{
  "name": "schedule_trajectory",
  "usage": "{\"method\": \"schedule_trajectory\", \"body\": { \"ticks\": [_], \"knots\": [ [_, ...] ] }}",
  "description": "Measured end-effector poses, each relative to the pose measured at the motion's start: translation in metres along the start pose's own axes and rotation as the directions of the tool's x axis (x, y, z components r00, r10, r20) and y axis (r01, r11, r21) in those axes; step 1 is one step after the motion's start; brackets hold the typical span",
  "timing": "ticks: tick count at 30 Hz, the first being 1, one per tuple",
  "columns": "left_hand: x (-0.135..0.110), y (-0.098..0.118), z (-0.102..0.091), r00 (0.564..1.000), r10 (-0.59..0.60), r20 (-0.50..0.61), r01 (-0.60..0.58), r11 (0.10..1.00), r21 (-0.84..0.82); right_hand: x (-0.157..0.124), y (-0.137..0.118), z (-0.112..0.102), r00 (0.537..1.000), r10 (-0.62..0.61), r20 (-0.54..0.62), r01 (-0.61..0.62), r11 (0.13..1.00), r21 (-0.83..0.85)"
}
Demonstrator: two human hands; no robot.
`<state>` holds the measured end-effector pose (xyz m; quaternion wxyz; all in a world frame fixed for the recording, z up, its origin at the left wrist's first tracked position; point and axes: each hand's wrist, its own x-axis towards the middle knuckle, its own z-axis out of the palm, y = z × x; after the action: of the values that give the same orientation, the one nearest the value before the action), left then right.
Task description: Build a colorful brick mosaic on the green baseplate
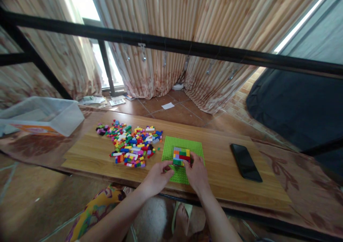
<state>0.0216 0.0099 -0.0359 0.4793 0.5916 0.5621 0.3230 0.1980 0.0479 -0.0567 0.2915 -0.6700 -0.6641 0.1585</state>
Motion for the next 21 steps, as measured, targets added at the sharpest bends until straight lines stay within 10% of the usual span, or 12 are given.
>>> {"method": "schedule_trajectory", "body": {
  "ticks": [21],
  "knots": [
    [-0.011,0.004,-0.002,1.000,-0.028,-0.004,0.028,1.000,-0.003,0.000,-0.021,-0.008,0.988,-0.023,-0.152,0.013,0.998,-0.068]
  ]
}}
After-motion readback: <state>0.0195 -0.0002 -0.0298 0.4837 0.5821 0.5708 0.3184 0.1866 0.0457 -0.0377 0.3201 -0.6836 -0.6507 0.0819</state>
